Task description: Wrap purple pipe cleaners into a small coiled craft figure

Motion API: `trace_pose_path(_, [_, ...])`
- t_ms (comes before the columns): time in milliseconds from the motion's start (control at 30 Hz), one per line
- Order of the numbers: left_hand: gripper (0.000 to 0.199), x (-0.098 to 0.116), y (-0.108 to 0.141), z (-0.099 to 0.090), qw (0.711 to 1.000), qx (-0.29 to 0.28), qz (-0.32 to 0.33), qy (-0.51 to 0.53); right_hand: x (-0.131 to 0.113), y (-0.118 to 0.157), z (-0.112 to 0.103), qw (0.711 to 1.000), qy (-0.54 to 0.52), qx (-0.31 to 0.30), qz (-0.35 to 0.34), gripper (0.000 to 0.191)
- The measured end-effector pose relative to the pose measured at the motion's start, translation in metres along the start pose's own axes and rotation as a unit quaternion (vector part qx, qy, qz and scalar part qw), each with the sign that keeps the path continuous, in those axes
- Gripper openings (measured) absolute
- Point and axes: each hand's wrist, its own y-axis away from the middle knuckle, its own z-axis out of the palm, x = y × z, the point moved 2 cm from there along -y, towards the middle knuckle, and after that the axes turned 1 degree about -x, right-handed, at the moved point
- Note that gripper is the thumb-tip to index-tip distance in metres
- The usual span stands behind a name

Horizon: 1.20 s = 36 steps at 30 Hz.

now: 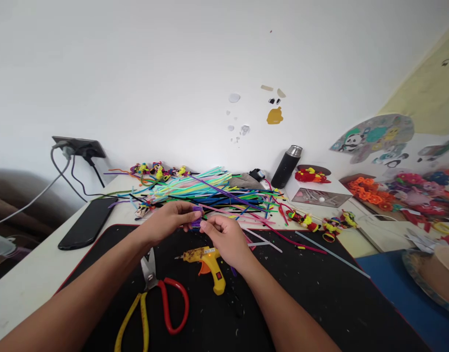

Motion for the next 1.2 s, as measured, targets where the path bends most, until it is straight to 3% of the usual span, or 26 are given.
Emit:
trace_pose_path(367, [0.047, -0.001, 0.001, 0.001, 1.000, 0.013, 0.005, 0.000, -0.003, 0.000, 0.000, 1.000, -0.015, -0.001, 0.011, 0.036])
trace_pose_path(567, [0.039, -0.007, 0.000, -0.001, 0.999, 0.018, 0.001, 0.032, -0.002, 0.000, 0.000, 1.000, -0.023, 0.000, 0.012, 0.038])
trace_pose_path(833, [0.037, -0.009, 0.000, 0.003, 0.988, 0.008, -0.012, 0.154, -0.003, 0.001, 0.000, 0.999, -0.033, -0.002, 0.012, 0.039])
trace_pose_path(1200, [0.037, 0.000, 0.003, 0.020, 0.945, -0.005, 0.007, 0.327, -0.007, 0.000, 0.001, 0.992, -0.122, -0.016, 0.013, 0.051])
